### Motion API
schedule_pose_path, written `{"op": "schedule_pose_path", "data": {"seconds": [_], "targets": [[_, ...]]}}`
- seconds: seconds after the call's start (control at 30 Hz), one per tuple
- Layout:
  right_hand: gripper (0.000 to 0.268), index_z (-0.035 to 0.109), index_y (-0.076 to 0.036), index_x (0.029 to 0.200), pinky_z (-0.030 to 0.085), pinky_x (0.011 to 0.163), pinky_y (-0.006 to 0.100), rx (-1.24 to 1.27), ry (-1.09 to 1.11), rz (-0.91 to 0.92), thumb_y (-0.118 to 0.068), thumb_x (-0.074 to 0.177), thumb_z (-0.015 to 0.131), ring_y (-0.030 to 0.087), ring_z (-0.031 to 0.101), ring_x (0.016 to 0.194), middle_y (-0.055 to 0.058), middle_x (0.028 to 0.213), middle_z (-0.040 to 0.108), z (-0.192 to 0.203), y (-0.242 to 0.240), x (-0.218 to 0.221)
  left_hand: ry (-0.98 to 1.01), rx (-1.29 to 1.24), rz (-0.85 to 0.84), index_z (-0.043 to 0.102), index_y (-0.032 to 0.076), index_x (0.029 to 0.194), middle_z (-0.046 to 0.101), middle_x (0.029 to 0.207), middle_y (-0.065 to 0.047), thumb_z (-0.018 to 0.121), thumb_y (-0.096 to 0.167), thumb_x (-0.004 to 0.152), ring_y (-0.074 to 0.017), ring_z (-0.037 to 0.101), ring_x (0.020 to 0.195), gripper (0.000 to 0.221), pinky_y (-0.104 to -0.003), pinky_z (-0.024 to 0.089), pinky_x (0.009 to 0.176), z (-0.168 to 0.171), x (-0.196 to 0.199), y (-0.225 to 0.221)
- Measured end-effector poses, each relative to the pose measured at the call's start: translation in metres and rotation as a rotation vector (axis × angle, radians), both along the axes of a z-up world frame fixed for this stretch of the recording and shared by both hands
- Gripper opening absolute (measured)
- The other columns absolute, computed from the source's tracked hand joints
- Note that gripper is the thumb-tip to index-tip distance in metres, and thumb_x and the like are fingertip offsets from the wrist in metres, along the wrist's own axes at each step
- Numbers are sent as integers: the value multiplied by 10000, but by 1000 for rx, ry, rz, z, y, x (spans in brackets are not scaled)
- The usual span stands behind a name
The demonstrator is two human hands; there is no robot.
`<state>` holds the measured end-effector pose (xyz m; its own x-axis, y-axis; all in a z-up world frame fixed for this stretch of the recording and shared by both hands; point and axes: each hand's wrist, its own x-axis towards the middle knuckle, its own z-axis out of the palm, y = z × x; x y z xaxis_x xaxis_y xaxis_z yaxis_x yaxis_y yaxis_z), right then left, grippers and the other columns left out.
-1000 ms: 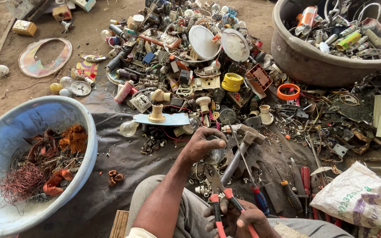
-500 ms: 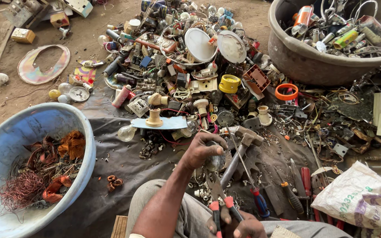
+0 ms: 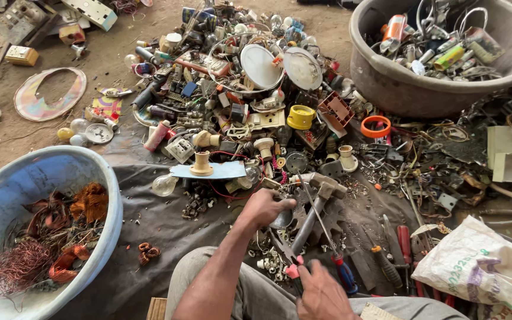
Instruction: The person dismantles electronic scrap and components using a screwdriver, pliers, and a hammer. They strip insulation from wires and extract metal parts from various housings while sitting on the floor.
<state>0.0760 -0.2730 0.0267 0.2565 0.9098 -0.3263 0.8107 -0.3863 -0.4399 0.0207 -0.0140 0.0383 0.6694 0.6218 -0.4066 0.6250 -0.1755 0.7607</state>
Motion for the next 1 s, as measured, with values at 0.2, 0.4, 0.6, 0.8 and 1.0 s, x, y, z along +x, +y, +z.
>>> {"op": "schedule_pose_path", "data": {"seconds": [0.2, 0.4, 0.6, 0.8, 1.0], "targets": [[605, 631, -176, 1271, 404, 964, 543, 105, -403, 73, -68, 676, 618, 397, 472, 1196, 192, 1273, 456, 32, 22, 9, 80, -266, 224, 771, 33, 1151, 787, 1042, -133, 690, 413, 933, -205, 721, 885, 446, -379, 541, 823, -17, -6, 13], [641, 601, -175, 1381, 364, 1105, 507, -99, -195, 5, -73, 749, 619, 329, 447, 1260, 151, 1316, 435, 22, 23, 20, -345, -603, 757, 675, 40, 1104, 725, 953, -120, 629, 299, 986, -196, 706, 752, 288, -328, 587, 643, -22, -5, 29], [449, 746, -99, 1203, 414, 1021, 511, 98, 153, -149, -379, 862, 831, 325, 460, 1309, 191, 1431, 511, 18, 32, 16, -570, -678, 808, 679, 46, 1015, 686, 869, -64, 619, 324, 963, -173, 641, 735, 289, -349, 541, 619, -13, -2, 4], [278, 746, -11, 1034, 560, 723, 263, 544, 585, -562, -257, 907, 721, 130, 704, 776, 44, 869, 773, 19, 63, 23, -702, -412, 704, 733, -5, 959, 571, 782, 12, 661, 331, 987, -102, 470, 720, 345, -281, 404, 644, -21, 16, -51], [220, 784, 10, 980, 498, 583, 267, 475, 824, -720, -195, 917, 736, 106, 611, 651, 41, 776, 737, 10, 63, 27, -565, -298, 645, 741, 36, 968, 602, 748, 14, 639, 358, 970, -98, 503, 694, 337, -287, 430, 621, -9, 21, -61]]}}
